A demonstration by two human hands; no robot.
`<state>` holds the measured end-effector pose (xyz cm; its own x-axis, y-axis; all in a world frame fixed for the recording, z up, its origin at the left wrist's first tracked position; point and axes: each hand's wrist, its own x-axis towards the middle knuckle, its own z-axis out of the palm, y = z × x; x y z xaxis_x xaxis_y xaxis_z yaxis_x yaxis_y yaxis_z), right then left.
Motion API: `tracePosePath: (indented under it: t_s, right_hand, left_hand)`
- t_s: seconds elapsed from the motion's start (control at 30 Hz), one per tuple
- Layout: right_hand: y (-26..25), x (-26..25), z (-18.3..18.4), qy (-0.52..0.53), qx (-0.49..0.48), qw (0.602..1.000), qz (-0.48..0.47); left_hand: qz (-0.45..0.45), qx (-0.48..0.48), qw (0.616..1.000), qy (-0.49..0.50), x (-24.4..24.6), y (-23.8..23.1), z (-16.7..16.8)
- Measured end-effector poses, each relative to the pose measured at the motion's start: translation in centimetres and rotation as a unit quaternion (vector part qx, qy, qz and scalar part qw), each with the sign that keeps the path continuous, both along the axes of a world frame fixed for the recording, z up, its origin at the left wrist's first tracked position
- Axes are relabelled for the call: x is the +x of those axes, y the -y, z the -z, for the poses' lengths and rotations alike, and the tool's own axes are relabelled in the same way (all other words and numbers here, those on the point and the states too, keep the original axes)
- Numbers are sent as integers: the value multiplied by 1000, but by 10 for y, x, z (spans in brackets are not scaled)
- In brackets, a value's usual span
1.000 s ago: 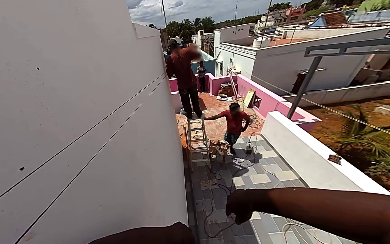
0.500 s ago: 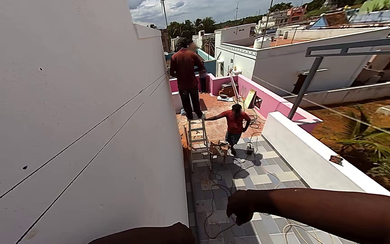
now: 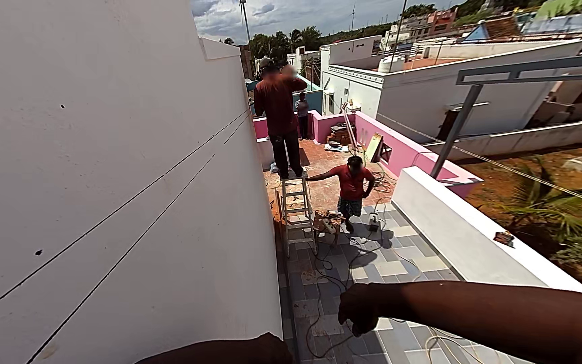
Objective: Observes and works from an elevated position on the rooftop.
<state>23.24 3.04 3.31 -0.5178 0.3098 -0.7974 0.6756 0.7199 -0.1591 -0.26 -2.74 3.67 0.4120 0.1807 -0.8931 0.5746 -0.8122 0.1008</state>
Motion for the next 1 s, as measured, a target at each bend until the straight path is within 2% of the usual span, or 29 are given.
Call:
tracePosePath:
  t_s: [1.0]
  right_hand:
    - [1, 0, -1, 0, 0, 1000, 0]
  left_hand:
    - [6, 1, 1000, -4, -1, -1, 4]
